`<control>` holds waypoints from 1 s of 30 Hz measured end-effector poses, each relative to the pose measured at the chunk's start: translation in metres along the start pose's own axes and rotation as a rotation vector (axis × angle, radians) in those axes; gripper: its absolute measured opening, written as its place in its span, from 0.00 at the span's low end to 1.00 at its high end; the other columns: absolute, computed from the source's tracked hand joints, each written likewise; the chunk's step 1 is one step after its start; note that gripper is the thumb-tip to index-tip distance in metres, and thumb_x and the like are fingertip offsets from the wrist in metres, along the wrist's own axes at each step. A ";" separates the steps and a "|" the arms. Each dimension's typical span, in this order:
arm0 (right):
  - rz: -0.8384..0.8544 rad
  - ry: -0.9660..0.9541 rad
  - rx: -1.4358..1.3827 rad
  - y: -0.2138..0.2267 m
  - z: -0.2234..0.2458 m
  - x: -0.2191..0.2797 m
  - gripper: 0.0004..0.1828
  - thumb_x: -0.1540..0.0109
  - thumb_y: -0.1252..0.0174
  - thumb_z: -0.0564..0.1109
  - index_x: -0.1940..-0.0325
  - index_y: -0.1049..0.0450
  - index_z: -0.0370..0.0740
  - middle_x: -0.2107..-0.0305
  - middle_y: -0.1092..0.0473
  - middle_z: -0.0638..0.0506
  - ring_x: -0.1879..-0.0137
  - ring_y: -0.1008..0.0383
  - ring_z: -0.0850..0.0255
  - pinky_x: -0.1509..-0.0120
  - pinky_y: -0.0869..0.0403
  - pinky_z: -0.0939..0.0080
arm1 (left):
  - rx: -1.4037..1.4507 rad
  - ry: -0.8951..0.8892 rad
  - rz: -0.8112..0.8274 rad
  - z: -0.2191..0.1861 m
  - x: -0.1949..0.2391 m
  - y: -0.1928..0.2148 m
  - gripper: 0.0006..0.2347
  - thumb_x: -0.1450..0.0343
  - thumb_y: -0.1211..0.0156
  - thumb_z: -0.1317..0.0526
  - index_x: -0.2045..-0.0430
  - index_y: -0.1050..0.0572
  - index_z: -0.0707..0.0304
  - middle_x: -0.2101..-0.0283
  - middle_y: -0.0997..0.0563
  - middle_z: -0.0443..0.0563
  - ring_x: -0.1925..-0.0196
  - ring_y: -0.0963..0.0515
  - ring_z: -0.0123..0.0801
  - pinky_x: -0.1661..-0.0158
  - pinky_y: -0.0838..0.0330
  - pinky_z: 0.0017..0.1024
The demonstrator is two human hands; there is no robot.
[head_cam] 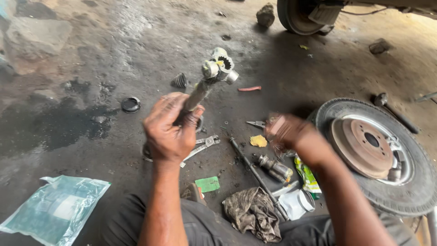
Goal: The person sits on the floor and cleans a metal car part with a rag. They then pick up a circular metal component, inspect it, and apply grease to it by hand. Finally, they use a ratchet wrench to tighten a nut on a small metal piece.
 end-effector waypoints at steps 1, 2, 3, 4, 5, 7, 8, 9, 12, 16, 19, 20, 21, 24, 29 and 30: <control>0.076 -0.016 0.488 -0.006 -0.029 0.001 0.37 0.48 0.36 0.43 0.32 0.28 0.53 0.55 0.20 0.48 0.58 0.22 0.56 0.52 0.20 0.52 | 0.006 -0.004 -0.012 -0.002 -0.002 0.003 0.10 0.24 0.33 0.61 0.58 0.20 0.72 0.58 0.16 0.57 0.56 0.15 0.40 0.55 0.21 0.33; 0.219 -0.131 0.796 -0.012 -0.067 0.006 0.32 0.45 0.34 0.49 0.35 0.26 0.56 0.52 0.21 0.52 0.52 0.21 0.59 0.45 0.23 0.56 | 0.012 -0.008 -0.024 -0.004 -0.004 0.005 0.10 0.24 0.33 0.61 0.57 0.19 0.71 0.58 0.16 0.56 0.57 0.14 0.37 0.56 0.21 0.30; 0.359 -0.250 1.103 -0.012 -0.100 0.014 0.27 0.41 0.32 0.54 0.38 0.24 0.58 0.49 0.22 0.56 0.47 0.21 0.62 0.38 0.25 0.60 | 0.027 0.024 -0.054 -0.005 -0.007 0.008 0.10 0.24 0.34 0.61 0.57 0.19 0.71 0.58 0.16 0.56 0.60 0.15 0.36 0.58 0.22 0.29; 0.403 -0.159 1.027 -0.014 -0.112 0.021 0.26 0.40 0.32 0.52 0.38 0.25 0.56 0.46 0.24 0.57 0.43 0.22 0.60 0.36 0.27 0.59 | 0.042 0.057 -0.084 -0.006 -0.008 0.013 0.10 0.24 0.34 0.61 0.57 0.19 0.71 0.59 0.16 0.56 0.62 0.16 0.34 0.61 0.23 0.27; 0.449 -0.065 0.949 -0.019 -0.118 0.027 0.25 0.39 0.32 0.51 0.38 0.25 0.54 0.44 0.26 0.57 0.40 0.24 0.59 0.34 0.29 0.58 | 0.052 0.091 -0.114 -0.006 -0.010 0.017 0.10 0.24 0.34 0.61 0.57 0.19 0.71 0.60 0.15 0.56 0.65 0.16 0.32 0.64 0.25 0.25; 0.418 -0.089 0.850 -0.015 -0.132 0.034 0.23 0.41 0.37 0.44 0.40 0.24 0.54 0.48 0.21 0.58 0.42 0.20 0.61 0.35 0.25 0.60 | 0.182 0.053 -0.174 -0.014 -0.012 0.018 0.09 0.21 0.33 0.61 0.54 0.20 0.71 0.59 0.15 0.55 0.61 0.16 0.33 0.59 0.22 0.25; 0.403 -0.099 0.800 -0.014 -0.135 0.035 0.24 0.41 0.39 0.41 0.41 0.24 0.54 0.50 0.19 0.58 0.42 0.18 0.62 0.36 0.23 0.60 | 0.218 0.032 -0.177 -0.018 -0.012 0.013 0.08 0.21 0.34 0.62 0.54 0.20 0.70 0.60 0.15 0.54 0.61 0.16 0.32 0.58 0.21 0.25; 0.393 -0.130 0.898 -0.015 -0.139 0.033 0.27 0.42 0.42 0.37 0.40 0.24 0.55 0.49 0.21 0.56 0.41 0.20 0.59 0.36 0.24 0.59 | 0.250 0.010 -0.178 -0.020 -0.011 0.010 0.08 0.20 0.34 0.62 0.55 0.20 0.69 0.60 0.15 0.53 0.61 0.16 0.31 0.57 0.21 0.25; 0.416 -0.264 1.128 -0.026 -0.158 0.033 0.35 0.42 0.47 0.30 0.33 0.30 0.57 0.48 0.24 0.49 0.41 0.23 0.52 0.36 0.25 0.54 | 0.273 0.012 -0.088 -0.023 -0.006 -0.028 0.05 0.21 0.37 0.63 0.58 0.19 0.66 0.61 0.16 0.51 0.62 0.17 0.28 0.60 0.22 0.24; 0.515 -0.134 1.272 -0.049 -0.172 0.031 0.33 0.40 0.40 0.43 0.31 0.43 0.48 0.56 0.25 0.40 0.45 0.24 0.42 0.40 0.26 0.46 | 0.325 0.194 0.016 -0.020 -0.005 -0.067 0.07 0.26 0.34 0.63 0.58 0.20 0.66 0.61 0.18 0.52 0.59 0.18 0.32 0.59 0.23 0.29; 0.686 -0.019 1.327 -0.056 -0.190 0.031 0.37 0.37 0.39 0.51 0.32 0.48 0.35 0.58 0.26 0.34 0.49 0.25 0.36 0.45 0.26 0.42 | 0.230 0.173 0.111 -0.033 -0.017 -0.070 0.07 0.27 0.33 0.62 0.60 0.21 0.66 0.62 0.18 0.51 0.59 0.18 0.36 0.56 0.24 0.32; 0.770 -0.027 1.338 -0.058 -0.196 0.033 0.39 0.35 0.40 0.52 0.31 0.50 0.30 0.58 0.27 0.32 0.50 0.26 0.34 0.47 0.25 0.41 | 0.189 0.231 0.127 -0.032 -0.022 -0.069 0.07 0.29 0.32 0.62 0.62 0.20 0.65 0.64 0.18 0.51 0.61 0.18 0.36 0.59 0.24 0.31; 0.819 0.062 1.253 -0.060 -0.194 0.038 0.40 0.33 0.41 0.51 0.30 0.53 0.25 0.61 0.27 0.30 0.52 0.26 0.32 0.48 0.26 0.41 | 0.150 0.288 0.143 -0.030 -0.027 -0.068 0.07 0.31 0.31 0.61 0.65 0.20 0.65 0.66 0.18 0.50 0.64 0.18 0.36 0.61 0.25 0.31; 0.858 0.093 1.115 -0.056 -0.185 0.038 0.40 0.33 0.40 0.49 0.29 0.53 0.23 0.60 0.27 0.32 0.52 0.26 0.35 0.46 0.26 0.44 | -0.006 0.253 0.186 -0.031 -0.046 -0.067 0.08 0.32 0.28 0.62 0.66 0.20 0.63 0.67 0.17 0.52 0.62 0.17 0.40 0.58 0.26 0.34; 0.737 -0.081 1.161 -0.012 -0.162 0.055 0.28 0.33 0.43 0.47 0.30 0.41 0.38 0.48 0.29 0.42 0.42 0.28 0.44 0.39 0.28 0.45 | 0.240 0.331 0.174 -0.027 -0.070 -0.076 0.24 0.30 0.37 0.66 0.41 0.39 0.62 0.57 0.14 0.50 0.56 0.12 0.32 0.57 0.19 0.29; 0.691 -0.123 1.190 0.004 -0.151 0.057 0.27 0.33 0.44 0.46 0.31 0.38 0.41 0.46 0.30 0.44 0.40 0.29 0.46 0.37 0.29 0.46 | 0.258 0.293 0.178 -0.032 -0.076 -0.076 0.24 0.29 0.37 0.66 0.39 0.39 0.61 0.56 0.14 0.50 0.57 0.12 0.32 0.57 0.19 0.29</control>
Point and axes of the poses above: each hand's wrist, its own x-axis away from the middle knuckle, its own y-axis out of the back of the hand, z = x × y, the point moved 8 cm from there along -x, towards the middle knuckle
